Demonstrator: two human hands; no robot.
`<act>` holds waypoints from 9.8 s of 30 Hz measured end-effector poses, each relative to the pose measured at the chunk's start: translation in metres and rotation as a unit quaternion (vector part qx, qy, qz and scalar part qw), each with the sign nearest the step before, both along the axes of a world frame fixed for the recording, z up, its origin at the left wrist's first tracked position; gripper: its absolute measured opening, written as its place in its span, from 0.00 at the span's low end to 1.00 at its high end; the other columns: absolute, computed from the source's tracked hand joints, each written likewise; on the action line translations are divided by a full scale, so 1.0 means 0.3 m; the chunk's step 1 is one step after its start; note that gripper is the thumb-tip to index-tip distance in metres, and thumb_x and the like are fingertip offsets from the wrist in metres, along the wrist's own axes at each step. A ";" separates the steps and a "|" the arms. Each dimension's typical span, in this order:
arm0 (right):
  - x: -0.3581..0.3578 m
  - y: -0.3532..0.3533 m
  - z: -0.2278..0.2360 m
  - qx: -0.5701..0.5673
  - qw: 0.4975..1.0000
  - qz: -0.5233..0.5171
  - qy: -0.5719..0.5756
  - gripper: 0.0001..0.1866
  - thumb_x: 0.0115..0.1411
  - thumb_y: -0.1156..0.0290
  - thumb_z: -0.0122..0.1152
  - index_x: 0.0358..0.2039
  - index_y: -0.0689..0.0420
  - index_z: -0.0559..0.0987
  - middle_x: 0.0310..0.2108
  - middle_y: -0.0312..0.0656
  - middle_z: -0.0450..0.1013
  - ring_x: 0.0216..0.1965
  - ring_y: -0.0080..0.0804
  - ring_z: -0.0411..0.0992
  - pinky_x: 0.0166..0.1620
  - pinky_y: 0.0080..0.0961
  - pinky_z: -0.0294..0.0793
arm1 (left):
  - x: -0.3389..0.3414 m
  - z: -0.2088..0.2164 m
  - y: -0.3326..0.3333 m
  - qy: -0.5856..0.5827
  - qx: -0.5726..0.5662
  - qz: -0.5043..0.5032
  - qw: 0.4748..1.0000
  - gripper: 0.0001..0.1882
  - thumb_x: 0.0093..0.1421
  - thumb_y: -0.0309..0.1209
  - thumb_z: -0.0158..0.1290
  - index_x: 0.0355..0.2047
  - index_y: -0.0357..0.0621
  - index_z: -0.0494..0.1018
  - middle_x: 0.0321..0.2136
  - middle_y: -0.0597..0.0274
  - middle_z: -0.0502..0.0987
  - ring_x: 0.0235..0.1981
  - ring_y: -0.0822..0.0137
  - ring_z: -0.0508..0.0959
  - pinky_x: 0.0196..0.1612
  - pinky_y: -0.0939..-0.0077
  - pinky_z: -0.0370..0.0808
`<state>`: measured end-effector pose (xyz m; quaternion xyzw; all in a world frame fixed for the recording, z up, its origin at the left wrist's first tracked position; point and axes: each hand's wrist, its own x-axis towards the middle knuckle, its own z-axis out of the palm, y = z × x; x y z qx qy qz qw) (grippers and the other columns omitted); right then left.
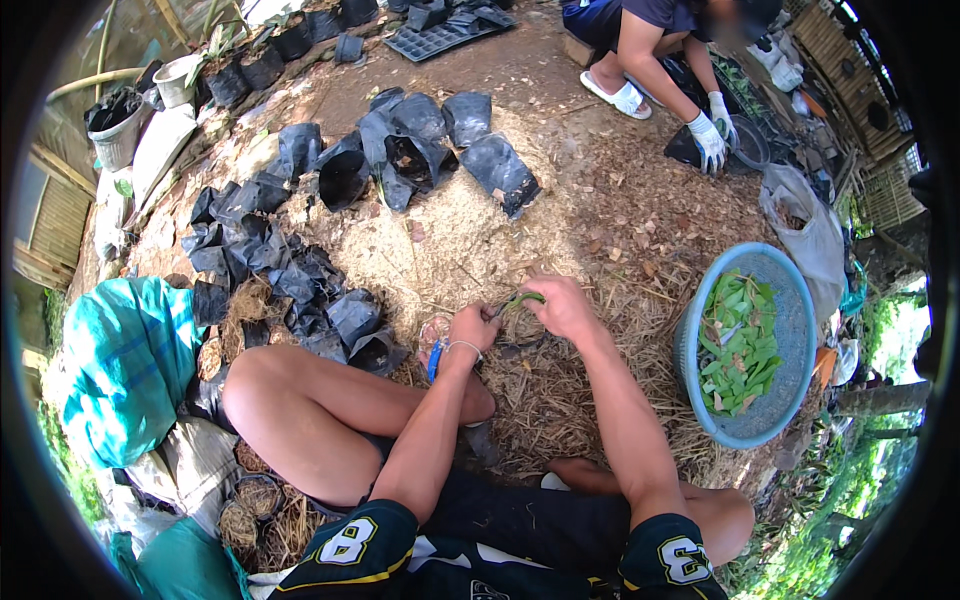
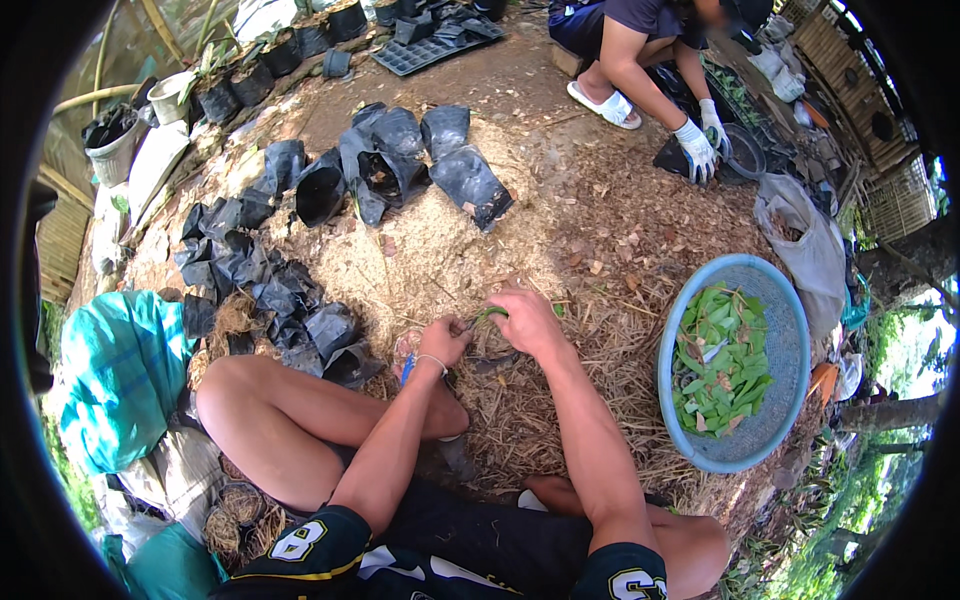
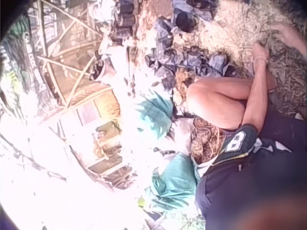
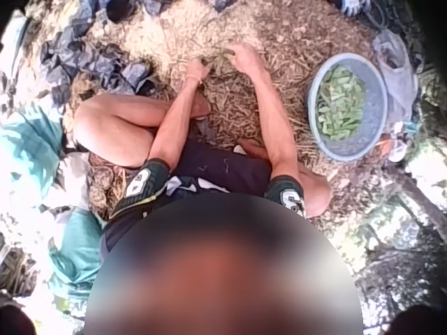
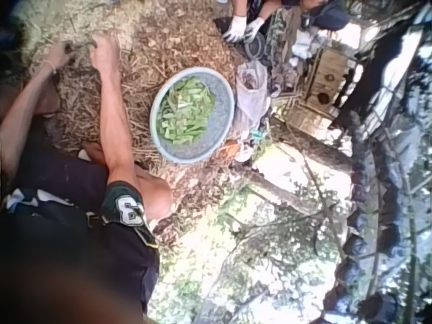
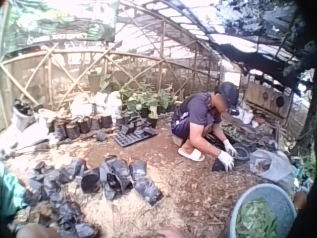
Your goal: The person sits on the ground and sorts green plant cuttings from a blue basin into black plastic bags. They handle the cuttings by hand, placing them into the bags one by one.
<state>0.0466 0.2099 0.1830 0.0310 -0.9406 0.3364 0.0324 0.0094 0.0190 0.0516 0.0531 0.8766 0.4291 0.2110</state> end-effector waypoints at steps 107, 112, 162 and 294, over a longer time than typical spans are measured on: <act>0.121 -0.022 -0.110 0.061 0.984 0.009 -0.169 0.13 0.58 0.56 0.70 0.39 0.49 0.87 0.35 0.47 0.83 0.39 0.50 0.82 0.45 0.47 0.81 | 0.007 -0.062 -0.012 -0.161 0.147 0.072 0.973 0.10 0.63 0.28 0.62 0.40 0.37 0.74 0.29 0.62 0.78 0.23 0.73 0.75 0.24 0.77 0.73; 0.153 -0.087 -0.194 0.089 0.991 0.013 -0.102 0.07 0.58 0.66 0.65 0.36 0.50 0.87 0.39 0.45 0.80 0.44 0.48 0.80 0.46 0.46 0.81 | 0.020 -0.105 -0.020 -0.186 0.176 0.079 0.963 0.10 0.66 0.30 0.62 0.37 0.38 0.73 0.29 0.61 0.78 0.23 0.72 0.75 0.24 0.76 0.72; 0.129 0.123 -0.069 -0.158 0.899 -0.377 -0.156 0.23 0.72 0.61 0.50 0.55 0.68 0.75 0.31 0.58 0.79 0.27 0.37 0.80 0.35 0.36 0.82 | -0.105 0.005 0.052 0.168 0.139 0.040 0.975 0.10 0.66 0.32 0.57 0.39 0.37 0.74 0.35 0.59 0.79 0.30 0.69 0.74 0.38 0.72 0.74; 0.343 0.410 0.561 -0.257 0.943 -0.130 -0.163 0.20 0.62 0.68 0.72 0.52 0.63 0.79 0.43 0.41 0.81 0.41 0.23 0.77 0.46 0.26 0.78 | 0.141 0.655 0.299 -0.173 0.564 0.056 0.806 0.07 0.69 0.22 0.57 0.46 0.40 0.76 0.35 0.65 0.81 0.32 0.76 0.78 0.33 0.82 0.75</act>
